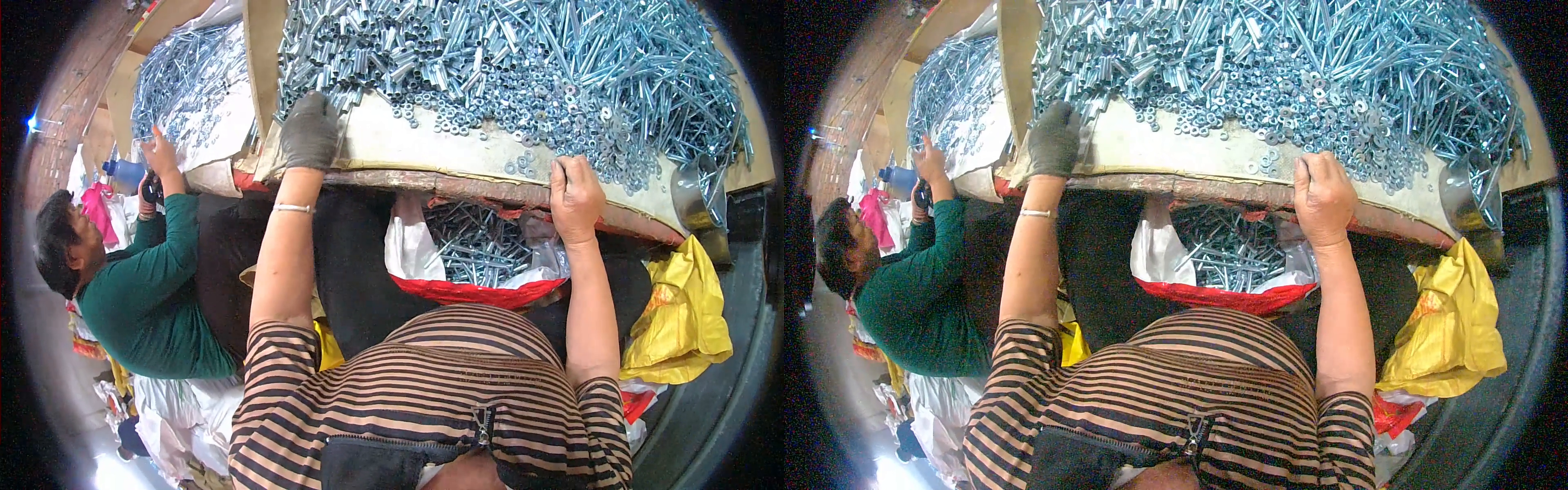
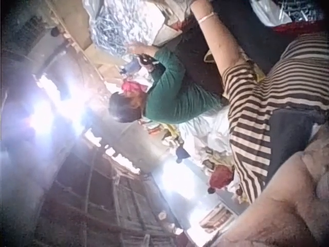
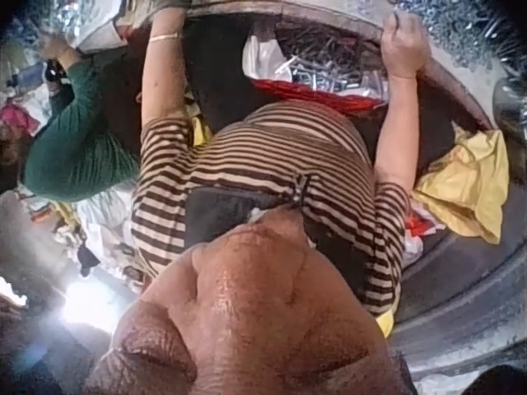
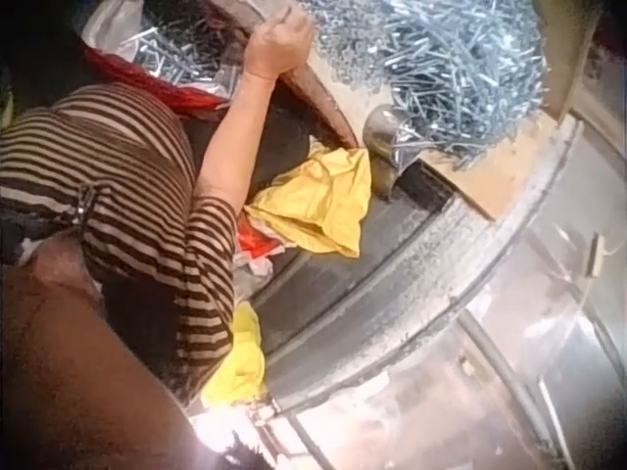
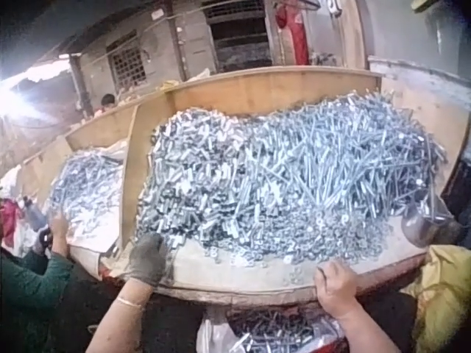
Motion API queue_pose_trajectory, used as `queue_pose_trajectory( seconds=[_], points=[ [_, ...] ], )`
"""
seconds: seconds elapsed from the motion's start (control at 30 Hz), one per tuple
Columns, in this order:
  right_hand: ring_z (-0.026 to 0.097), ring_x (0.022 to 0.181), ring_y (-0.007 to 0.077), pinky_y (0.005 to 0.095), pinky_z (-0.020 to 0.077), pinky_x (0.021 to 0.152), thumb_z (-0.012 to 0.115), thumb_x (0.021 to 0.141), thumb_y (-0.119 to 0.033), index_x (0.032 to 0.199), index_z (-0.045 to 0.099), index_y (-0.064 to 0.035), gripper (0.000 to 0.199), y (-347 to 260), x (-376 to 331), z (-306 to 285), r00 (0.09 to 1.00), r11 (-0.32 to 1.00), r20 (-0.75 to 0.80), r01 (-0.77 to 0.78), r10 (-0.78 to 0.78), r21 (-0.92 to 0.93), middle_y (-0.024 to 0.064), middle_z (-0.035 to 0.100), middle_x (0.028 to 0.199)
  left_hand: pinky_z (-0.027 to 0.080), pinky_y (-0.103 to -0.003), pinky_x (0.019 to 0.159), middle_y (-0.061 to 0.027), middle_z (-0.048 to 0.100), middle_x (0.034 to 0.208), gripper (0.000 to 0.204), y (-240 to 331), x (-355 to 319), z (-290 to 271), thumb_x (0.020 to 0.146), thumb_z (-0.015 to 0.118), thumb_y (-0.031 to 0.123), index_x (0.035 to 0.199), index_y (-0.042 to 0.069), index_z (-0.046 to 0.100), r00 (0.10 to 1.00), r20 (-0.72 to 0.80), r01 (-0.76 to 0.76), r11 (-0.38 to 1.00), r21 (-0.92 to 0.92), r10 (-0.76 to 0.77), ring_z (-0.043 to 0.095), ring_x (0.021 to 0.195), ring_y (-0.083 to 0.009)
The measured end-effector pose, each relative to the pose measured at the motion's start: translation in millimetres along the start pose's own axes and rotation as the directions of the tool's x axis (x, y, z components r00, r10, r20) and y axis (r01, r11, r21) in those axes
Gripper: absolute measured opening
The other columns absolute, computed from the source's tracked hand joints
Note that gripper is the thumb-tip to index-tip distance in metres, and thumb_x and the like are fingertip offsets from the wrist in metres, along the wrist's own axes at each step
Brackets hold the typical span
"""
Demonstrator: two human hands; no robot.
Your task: Assembling metal bolts by manually threading washers and nuts onto them.
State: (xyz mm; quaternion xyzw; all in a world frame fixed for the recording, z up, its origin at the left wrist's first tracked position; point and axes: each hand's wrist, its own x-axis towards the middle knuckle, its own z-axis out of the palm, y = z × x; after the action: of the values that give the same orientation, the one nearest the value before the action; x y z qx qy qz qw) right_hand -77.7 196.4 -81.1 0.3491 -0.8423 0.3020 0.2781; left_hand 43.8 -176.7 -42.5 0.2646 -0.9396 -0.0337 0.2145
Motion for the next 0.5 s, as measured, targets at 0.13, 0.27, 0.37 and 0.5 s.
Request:
queue_pose_trajectory(
  seconds=[0.13,0.27,0.37,0.5],
  points=[
    [0.058,0.071,0.0290,0.0382,0.0460,0.060,0.066,0.080,-0.011,0.085,0.056,-0.0080,0.011,0.0,-1.6,1.3,1.000,0.999,-0.015,0.016,-0.017,-0.028,0.0089,0.055,0.078,0.050,-0.044,0.083,-0.0217,0.064,0.104,0.032,36.5,14.6,13.6,0.086,0.053,0.030,0.104,0.004,0.061,0.942,0.199,0.223,0.949,0.224,-0.269,0.062,0.100,-0.0350],
    [0.058,0.071,0.0281,0.0377,0.0464,0.060,0.066,0.078,-0.010,0.087,0.056,-0.0087,0.013,1.8,-1.3,0.8,1.000,0.999,-0.015,0.027,-0.028,-0.034,0.0085,0.056,0.079,0.047,-0.044,0.088,-0.0212,0.063,0.108,0.034,56.1,21.3,3.1,0.087,0.053,0.032,0.104,0.004,0.062,0.882,0.347,0.233,0.935,0.269,-0.320,0.061,0.102,-0.0353],
    [0.058,0.071,0.0282,0.0380,0.0463,0.059,0.066,0.078,-0.011,0.086,0.055,-0.0087,0.014,1.2,-1.5,1.1,0.999,1.000,-0.034,0.025,-0.025,-0.011,0.0084,0.055,0.079,0.046,-0.044,0.089,-0.0209,0.064,0.106,0.032,47.3,26.6,7.9,0.086,0.053,0.029,0.102,0.002,0.062,0.881,0.369,0.196,0.939,0.284,-0.296,0.061,0.103,-0.0359],
    [0.058,0.070,0.0285,0.0385,0.0461,0.059,0.066,0.078,-0.012,0.085,0.054,-0.0087,0.014,2.8,-1.9,2.0,0.999,1.000,-0.042,0.025,-0.025,-0.015,0.0085,0.054,0.078,0.052,-0.041,0.079,-0.0205,0.066,0.100,0.029,29.6,20.2,3.0,0.084,0.055,0.026,0.098,0.002,0.063,0.921,0.390,-0.090,0.956,0.280,-0.028,0.065,0.093,-0.0323]
  ],
)
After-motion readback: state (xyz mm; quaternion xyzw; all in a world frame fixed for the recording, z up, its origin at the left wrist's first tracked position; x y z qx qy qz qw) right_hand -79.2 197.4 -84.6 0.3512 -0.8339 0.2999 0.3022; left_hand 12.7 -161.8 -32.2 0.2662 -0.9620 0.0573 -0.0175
